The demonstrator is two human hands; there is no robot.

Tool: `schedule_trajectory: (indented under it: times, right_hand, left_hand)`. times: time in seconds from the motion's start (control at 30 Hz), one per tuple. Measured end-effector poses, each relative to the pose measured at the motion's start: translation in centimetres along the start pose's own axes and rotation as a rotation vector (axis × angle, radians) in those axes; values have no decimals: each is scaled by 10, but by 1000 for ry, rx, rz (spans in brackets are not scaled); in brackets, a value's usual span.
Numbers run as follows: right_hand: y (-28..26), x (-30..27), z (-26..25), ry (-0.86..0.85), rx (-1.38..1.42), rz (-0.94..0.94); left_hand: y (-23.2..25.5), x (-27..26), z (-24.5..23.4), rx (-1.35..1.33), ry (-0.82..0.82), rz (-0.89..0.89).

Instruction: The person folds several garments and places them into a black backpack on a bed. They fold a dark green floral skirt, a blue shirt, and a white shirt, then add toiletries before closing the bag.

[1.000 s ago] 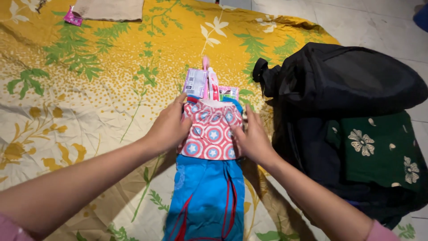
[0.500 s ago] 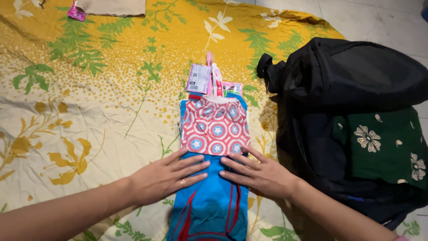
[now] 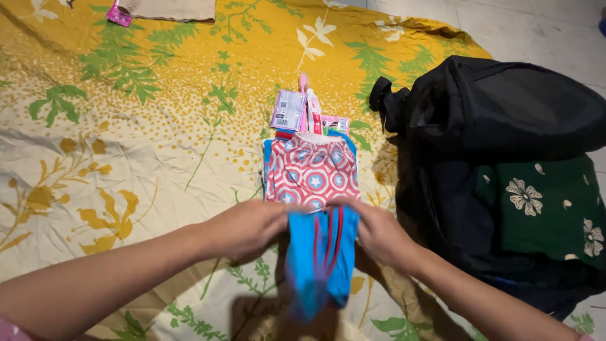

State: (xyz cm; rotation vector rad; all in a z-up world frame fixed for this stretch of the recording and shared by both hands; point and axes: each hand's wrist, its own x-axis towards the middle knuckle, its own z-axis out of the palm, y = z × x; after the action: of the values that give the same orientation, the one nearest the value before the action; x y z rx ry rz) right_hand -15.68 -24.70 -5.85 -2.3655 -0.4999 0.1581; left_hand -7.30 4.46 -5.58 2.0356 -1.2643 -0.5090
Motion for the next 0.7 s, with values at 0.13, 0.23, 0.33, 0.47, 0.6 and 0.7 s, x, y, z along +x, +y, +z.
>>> schedule_trajectory:
  times: [0.13,0.23,0.33,0.47,0.6,0.7]
  right_hand:
    - [34,25,2,200,349,160]
    - [51,34,0,275,973,598]
    - [59,38,2,282,957,586]
    - [45,44,2,235,862,656]
    - [60,48,11,304,923,647]
    - [56,48,13,306,812,663]
  left_hand:
    - [-55,25,13,-291,192,-252]
    - [-56,35,0,-574,313,-465]
    - [-45,35,-7,-799,306,-636]
    - [-58,32,7,-845,315,-644]
    - [-62,33,6,-878,328,-653]
    - [-72,31,7,-845,286,-662]
